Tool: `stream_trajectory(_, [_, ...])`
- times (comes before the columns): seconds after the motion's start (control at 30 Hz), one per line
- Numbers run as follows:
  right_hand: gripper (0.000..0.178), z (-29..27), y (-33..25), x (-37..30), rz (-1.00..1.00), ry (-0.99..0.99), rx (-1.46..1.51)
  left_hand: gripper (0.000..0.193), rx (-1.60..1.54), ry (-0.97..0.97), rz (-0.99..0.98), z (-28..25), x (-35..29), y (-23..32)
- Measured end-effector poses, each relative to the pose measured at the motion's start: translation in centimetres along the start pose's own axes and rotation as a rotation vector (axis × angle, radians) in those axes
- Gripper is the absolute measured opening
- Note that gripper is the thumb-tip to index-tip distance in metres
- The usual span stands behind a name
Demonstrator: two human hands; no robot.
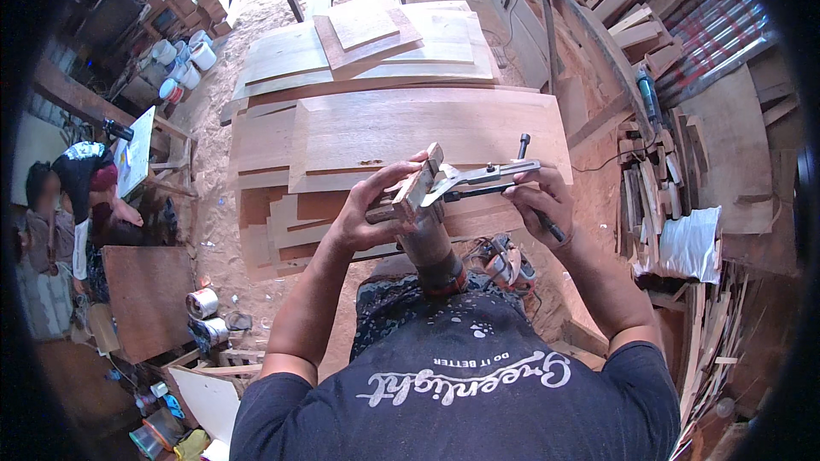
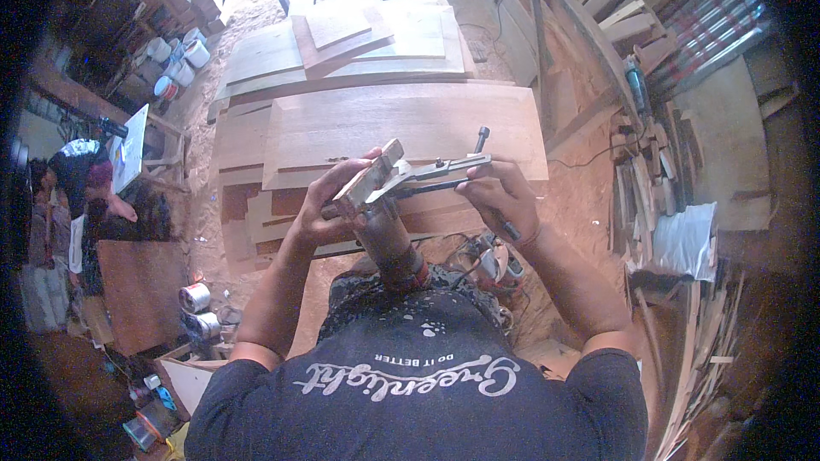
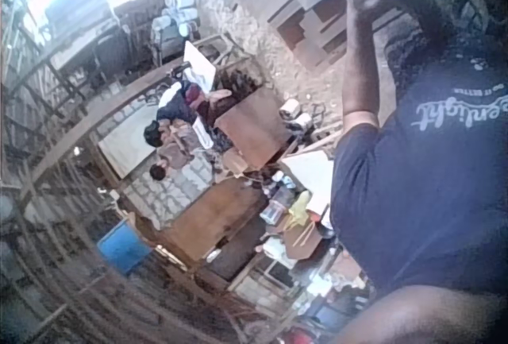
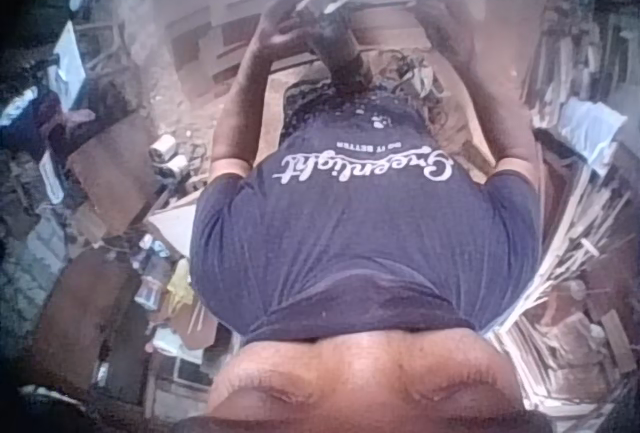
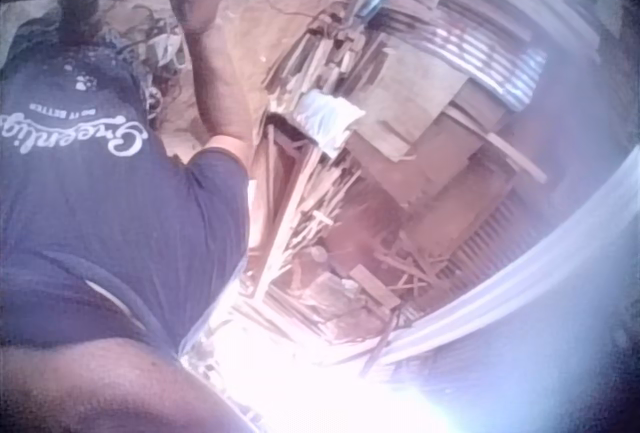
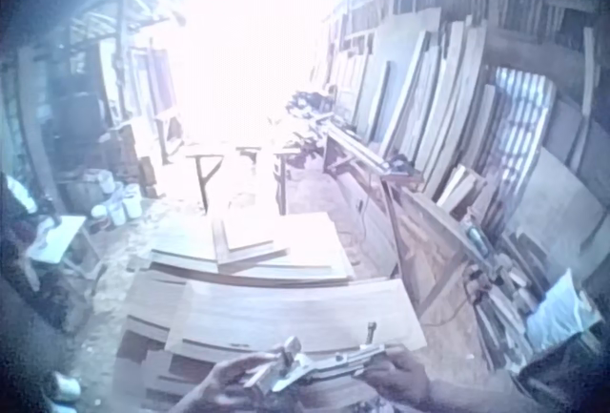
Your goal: The person uses a handheld electric router to smooth the edges of a wooden plank. They adjust the router's fence and depth settings using a wrench before running the tool along the wood's edge. The person then moves to a different stack of wood to continue the task.
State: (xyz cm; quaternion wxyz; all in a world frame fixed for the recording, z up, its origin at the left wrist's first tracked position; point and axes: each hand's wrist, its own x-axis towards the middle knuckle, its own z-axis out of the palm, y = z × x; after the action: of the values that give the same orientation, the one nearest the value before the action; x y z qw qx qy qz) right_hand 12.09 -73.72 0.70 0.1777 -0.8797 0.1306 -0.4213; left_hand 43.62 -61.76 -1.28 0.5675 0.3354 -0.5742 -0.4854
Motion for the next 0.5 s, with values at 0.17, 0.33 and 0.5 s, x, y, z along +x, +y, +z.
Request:
stream_trajectory(0.17, [0.028,1.0,0.1,-0.1,0.006,0.082,0.015,0.091,-0.012,0.001,-0.023,0.0,0.1,-0.5])
stream_trajectory(0.33, [0.028,0.8,0.7,-0.2,-0.026,0.048,0.012,0.092,-0.008,-0.006,-0.029,-0.1,0.3,-0.3])
stream_trajectory(0.5, [0.028,1.0,1.1,-0.2,-0.06,0.059,0.053,0.09,0.01,-0.01,-0.014,-0.1,0.6,-0.4])
